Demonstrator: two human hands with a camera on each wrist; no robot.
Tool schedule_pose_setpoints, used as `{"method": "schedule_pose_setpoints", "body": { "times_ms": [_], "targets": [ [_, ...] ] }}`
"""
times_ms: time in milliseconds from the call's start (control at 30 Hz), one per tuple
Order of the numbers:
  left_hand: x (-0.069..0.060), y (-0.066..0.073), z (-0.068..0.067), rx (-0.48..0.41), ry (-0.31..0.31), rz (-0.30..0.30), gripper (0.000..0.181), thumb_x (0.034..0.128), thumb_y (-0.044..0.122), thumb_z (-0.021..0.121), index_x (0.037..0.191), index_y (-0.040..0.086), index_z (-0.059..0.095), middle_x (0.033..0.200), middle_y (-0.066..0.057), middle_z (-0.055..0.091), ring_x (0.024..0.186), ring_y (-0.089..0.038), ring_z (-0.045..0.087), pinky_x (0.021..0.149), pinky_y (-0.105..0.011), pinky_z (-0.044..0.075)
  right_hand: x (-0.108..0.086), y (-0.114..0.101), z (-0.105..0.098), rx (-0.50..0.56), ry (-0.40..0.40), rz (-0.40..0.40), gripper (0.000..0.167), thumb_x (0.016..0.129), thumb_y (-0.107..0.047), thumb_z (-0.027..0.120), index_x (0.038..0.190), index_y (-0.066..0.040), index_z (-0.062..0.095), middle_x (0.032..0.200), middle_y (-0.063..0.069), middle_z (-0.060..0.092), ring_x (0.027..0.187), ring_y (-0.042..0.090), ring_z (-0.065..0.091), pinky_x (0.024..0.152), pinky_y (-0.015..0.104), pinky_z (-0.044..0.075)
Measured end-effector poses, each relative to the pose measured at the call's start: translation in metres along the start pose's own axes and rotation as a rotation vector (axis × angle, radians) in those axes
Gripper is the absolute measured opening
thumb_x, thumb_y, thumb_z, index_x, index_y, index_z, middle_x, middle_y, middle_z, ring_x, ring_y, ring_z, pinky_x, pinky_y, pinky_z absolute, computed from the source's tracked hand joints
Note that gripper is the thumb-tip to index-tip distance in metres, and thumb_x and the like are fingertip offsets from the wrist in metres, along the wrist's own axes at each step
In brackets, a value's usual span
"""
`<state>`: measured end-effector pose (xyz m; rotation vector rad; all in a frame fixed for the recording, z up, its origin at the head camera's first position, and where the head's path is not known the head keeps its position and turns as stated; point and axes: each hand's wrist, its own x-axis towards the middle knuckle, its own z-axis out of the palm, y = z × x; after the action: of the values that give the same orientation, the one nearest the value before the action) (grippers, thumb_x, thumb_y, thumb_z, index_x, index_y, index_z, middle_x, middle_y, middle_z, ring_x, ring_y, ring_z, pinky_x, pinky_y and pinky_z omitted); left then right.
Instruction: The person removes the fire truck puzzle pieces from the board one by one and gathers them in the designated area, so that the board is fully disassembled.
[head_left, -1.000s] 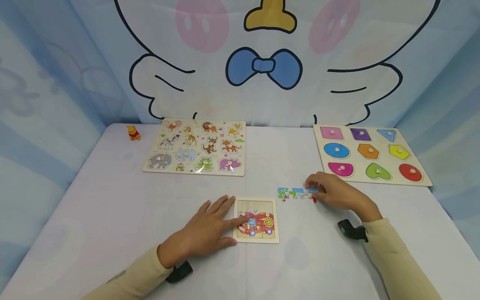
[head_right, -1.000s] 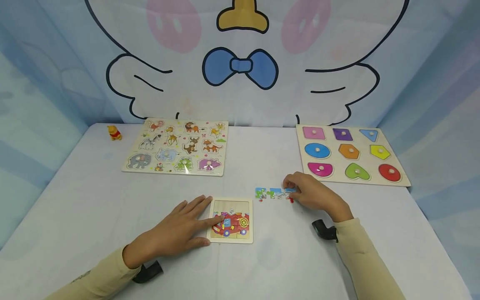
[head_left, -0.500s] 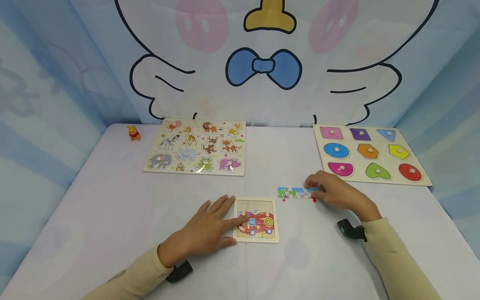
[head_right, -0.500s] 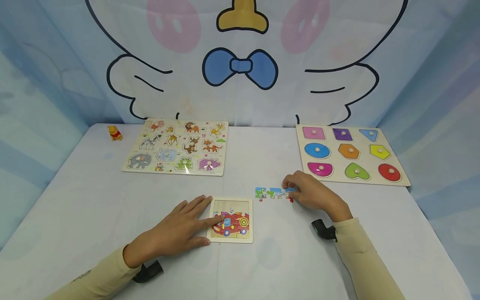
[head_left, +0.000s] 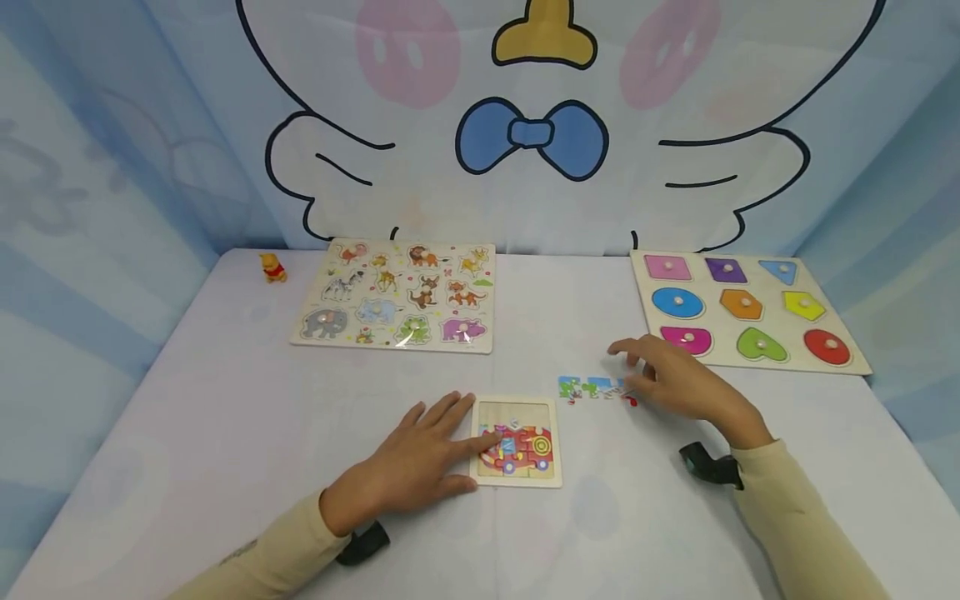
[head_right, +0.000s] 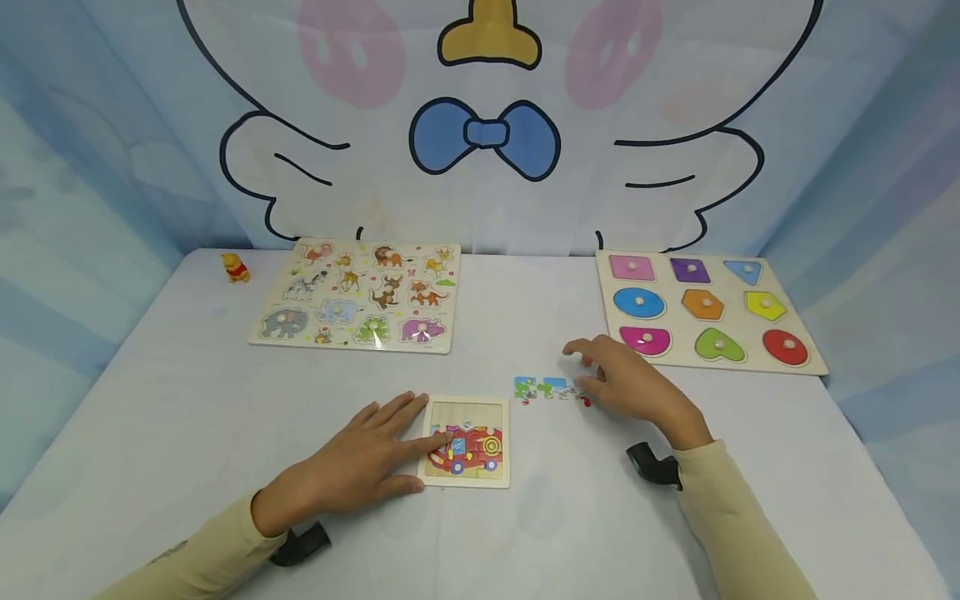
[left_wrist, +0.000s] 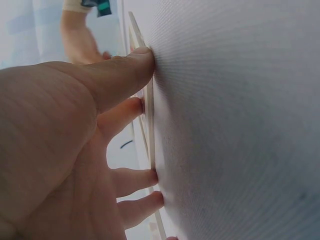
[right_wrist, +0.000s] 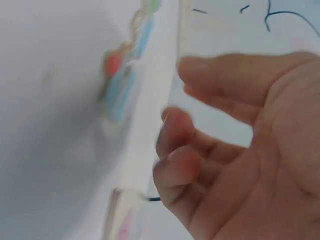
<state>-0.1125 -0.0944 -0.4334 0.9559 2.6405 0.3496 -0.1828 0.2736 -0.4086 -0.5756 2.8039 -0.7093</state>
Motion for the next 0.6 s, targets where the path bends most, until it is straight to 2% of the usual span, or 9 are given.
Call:
{"method": "schedule_pose_setpoints", "body": {
  "times_ms": [67,133,267,333,433,600],
  "targets": [
    [0.001,0.000,0.001,0.003,-0.002,0.001,0.060,0.0967,0.046,0.068,0.153,0.037,0.049,0.167,-0.016,0.025,0.154,-0.036,0.019,0.117,-0.066,0.021,-0.002,-0.011,-0.002,-0.011,0.031,-0.013,0.048,0.094,-0.006,0.071,0.140,-0.005,0.058,0.121,0.018,0.061,0.098,0.030,0.059,0.080,0.043,0.056],
    [0.001,0.000,0.002,0.007,-0.004,-0.002,0.060,0.0970,0.047,0.067,0.153,0.037,0.048,0.167,-0.015,0.024,0.154,-0.036,0.018,0.117,-0.065,0.021,-0.003,-0.024,0.000,-0.048,0.049,-0.050,0.052,0.094,-0.008,0.072,0.143,-0.006,0.056,0.132,0.022,0.057,0.113,0.037,0.057,0.090,0.052,0.055],
    [0.001,0.000,0.001,0.019,-0.008,-0.005,0.060,0.0967,0.047,0.067,0.153,0.038,0.048,0.167,-0.015,0.024,0.154,-0.036,0.018,0.117,-0.066,0.021,0.003,-0.057,0.019,-0.132,0.020,-0.169,0.055,0.093,-0.012,0.076,0.145,-0.009,0.056,0.148,0.023,0.048,0.136,0.044,0.044,0.104,0.062,0.044],
    [0.001,-0.001,0.001,0.024,-0.007,0.000,0.060,0.0968,0.047,0.067,0.153,0.038,0.048,0.167,-0.015,0.025,0.154,-0.036,0.019,0.117,-0.066,0.022,0.008,-0.075,0.031,-0.162,-0.015,-0.230,0.055,0.092,-0.015,0.077,0.144,-0.011,0.058,0.148,0.021,0.049,0.135,0.042,0.044,0.104,0.060,0.046],
    [0.000,-0.001,0.000,0.027,0.001,0.013,0.059,0.0971,0.047,0.067,0.153,0.037,0.049,0.166,-0.016,0.026,0.154,-0.036,0.020,0.116,-0.067,0.024,0.017,-0.098,0.048,-0.191,-0.081,-0.304,0.053,0.090,-0.017,0.079,0.140,-0.012,0.062,0.140,0.016,0.055,0.125,0.034,0.052,0.098,0.051,0.052],
    [-0.001,-0.001,-0.002,0.028,0.002,0.026,0.059,0.0980,0.047,0.065,0.153,0.036,0.048,0.166,-0.016,0.026,0.154,-0.036,0.020,0.115,-0.067,0.024,0.027,-0.118,0.065,-0.198,-0.170,-0.353,0.046,0.089,-0.014,0.078,0.134,-0.013,0.066,0.126,0.011,0.060,0.106,0.023,0.055,0.079,0.036,0.055]
  ]
}}
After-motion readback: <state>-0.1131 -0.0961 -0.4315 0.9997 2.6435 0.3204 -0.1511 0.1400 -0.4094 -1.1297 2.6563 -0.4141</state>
